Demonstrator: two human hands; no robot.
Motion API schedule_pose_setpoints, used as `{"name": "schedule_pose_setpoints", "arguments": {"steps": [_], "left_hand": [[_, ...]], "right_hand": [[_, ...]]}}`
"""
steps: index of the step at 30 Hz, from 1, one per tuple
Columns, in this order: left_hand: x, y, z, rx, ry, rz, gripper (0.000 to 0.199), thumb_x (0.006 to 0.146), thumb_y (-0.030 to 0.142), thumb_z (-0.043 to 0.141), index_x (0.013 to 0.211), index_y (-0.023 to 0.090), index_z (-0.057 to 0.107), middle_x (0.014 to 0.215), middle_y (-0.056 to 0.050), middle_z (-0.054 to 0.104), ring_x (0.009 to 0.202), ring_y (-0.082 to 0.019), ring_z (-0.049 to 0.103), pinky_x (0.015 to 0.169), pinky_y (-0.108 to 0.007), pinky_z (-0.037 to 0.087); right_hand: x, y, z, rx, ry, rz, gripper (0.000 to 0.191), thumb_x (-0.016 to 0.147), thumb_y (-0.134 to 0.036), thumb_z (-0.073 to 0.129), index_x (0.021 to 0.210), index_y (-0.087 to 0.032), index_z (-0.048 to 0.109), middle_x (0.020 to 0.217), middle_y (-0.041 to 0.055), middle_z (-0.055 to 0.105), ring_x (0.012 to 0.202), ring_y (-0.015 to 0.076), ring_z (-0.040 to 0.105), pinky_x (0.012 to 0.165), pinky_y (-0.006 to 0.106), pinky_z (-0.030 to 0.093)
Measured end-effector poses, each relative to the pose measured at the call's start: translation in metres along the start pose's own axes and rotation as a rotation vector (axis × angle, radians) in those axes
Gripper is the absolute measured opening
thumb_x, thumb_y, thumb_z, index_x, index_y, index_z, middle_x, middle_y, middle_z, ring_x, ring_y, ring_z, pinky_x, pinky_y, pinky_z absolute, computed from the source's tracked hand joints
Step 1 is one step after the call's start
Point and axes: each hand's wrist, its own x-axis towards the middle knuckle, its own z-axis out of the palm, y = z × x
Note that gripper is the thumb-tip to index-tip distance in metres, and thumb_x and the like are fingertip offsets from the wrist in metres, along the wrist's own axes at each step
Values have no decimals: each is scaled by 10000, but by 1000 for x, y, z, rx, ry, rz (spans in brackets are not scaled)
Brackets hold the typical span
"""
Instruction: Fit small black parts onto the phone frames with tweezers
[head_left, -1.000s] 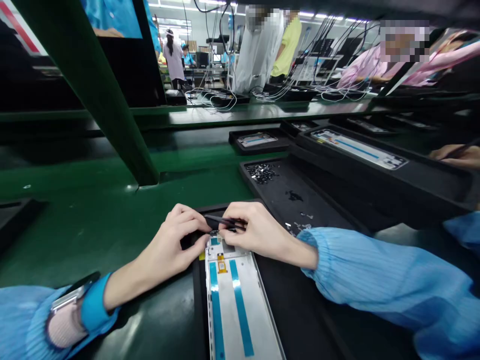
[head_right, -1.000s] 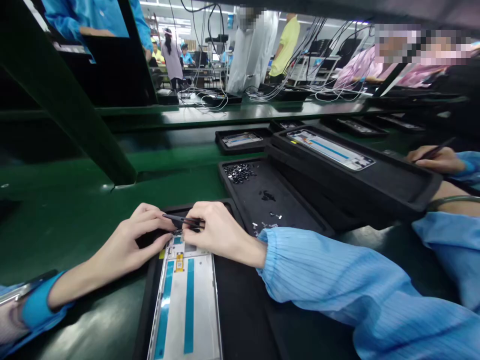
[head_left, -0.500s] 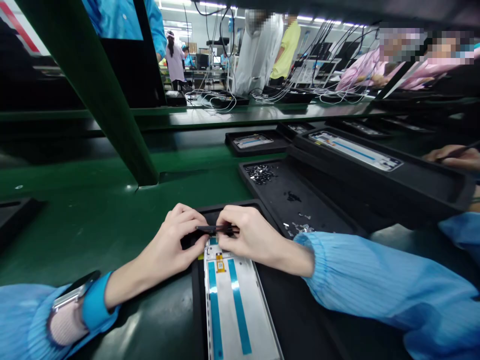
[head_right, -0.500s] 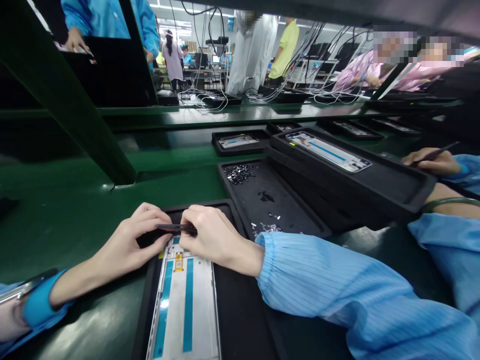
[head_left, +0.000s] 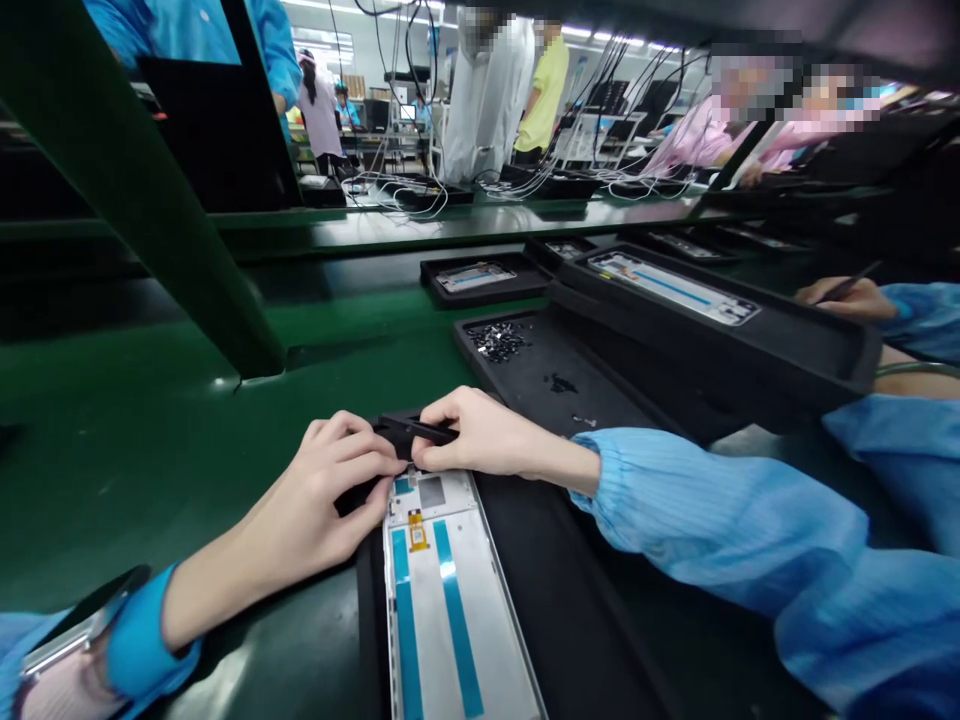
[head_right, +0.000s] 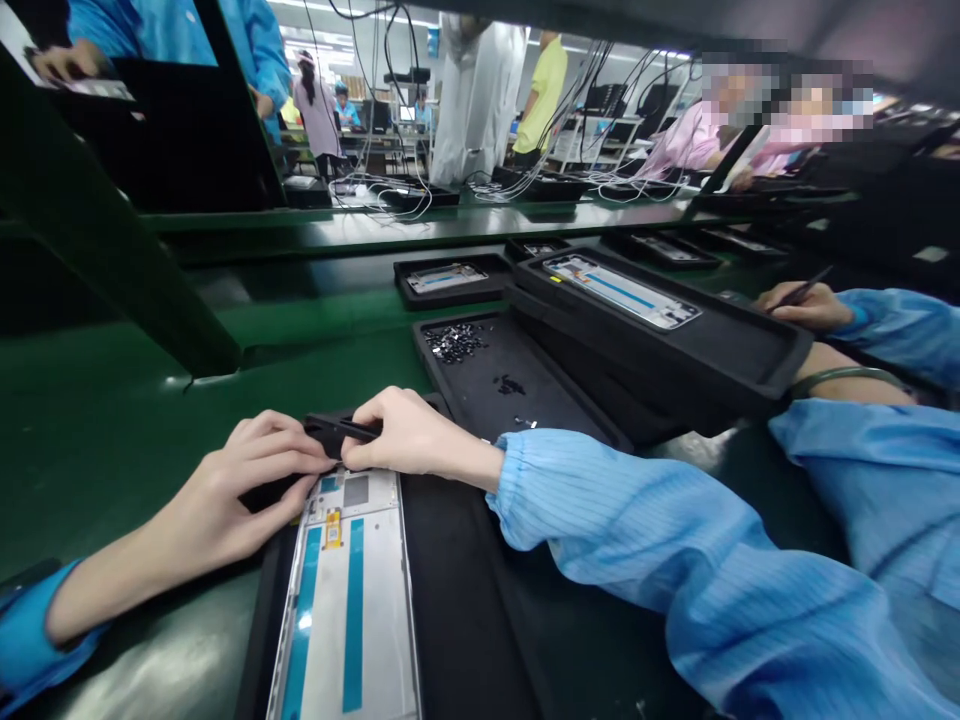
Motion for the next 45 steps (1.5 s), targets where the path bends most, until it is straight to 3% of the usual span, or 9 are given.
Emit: {"name": "schedule_pose_setpoints", "arguments": {"steps": [9, 14, 17, 20, 24, 30, 45], "left_hand": [[9, 9, -6, 129, -29, 73, 163, 822, 138, 452, 801, 176, 609, 843, -42, 626, 892, -221, 480, 767, -400, 340], [4, 5, -5, 63, 4, 109, 173, 826, 125, 474, 894, 161, 628, 883, -55, 642, 882, -198, 531, 773, -367, 377], [3, 3, -4, 17, 41, 117, 159, 809, 108, 492, 861, 151, 635, 845, -53, 648, 824, -176, 557, 752, -344, 404], [3, 3, -4, -9, 52, 100, 138, 796, 98, 511, 831, 148, 634, 818, -52, 641, 792, -170, 563, 725, -331, 414], [3, 4, -4, -50, 49, 82, 126, 791, 98, 524, 815, 152, 635, 821, -47, 642, 793, -168, 566, 725, -328, 415], [6, 5, -3, -78, 80, 69, 124, 782, 85, 526, 792, 142, 636, 776, -36, 637, 757, -151, 559, 703, -315, 408], [5, 5, -2, -81, 85, 55, 140, 790, 97, 506, 776, 155, 632, 760, -29, 632, 744, -149, 561, 697, -311, 413]], "right_hand": [[-1, -17, -5, -1, -4, -2, 70, 644, -188, 613, 620, -123, 626, 544, -34, 539, 532, 65, 454, 455, 166, 303], [-6, -12, -10, 188, 278, -73, 436, 842, -455, 468, 634, -107, 630, 506, -1, 536, 442, 65, 475, 429, 178, 346], [-8, -9, -5, 311, 325, -47, 548, 890, -512, 349, 592, -115, 581, 509, 7, 531, 419, 69, 507, 440, 186, 398], [-10, -9, 0, 374, 264, -102, 357, 874, -428, 463, 718, -130, 584, 650, 10, 585, 571, 108, 605, 558, 220, 489], [-11, -12, -1, 193, 239, -274, 107, 812, -254, 590, 790, -154, 619, 884, 36, 623, 867, 145, 603, 800, 285, 488], [-10, -9, 6, 411, 245, -175, 166, 784, -300, 620, 801, -150, 552, 691, -5, 601, 642, 131, 648, 596, 236, 533], [-13, -13, 9, 287, 296, -205, 99, 794, -209, 593, 760, -160, 514, 645, -13, 617, 603, 128, 663, 530, 196, 533]]}}
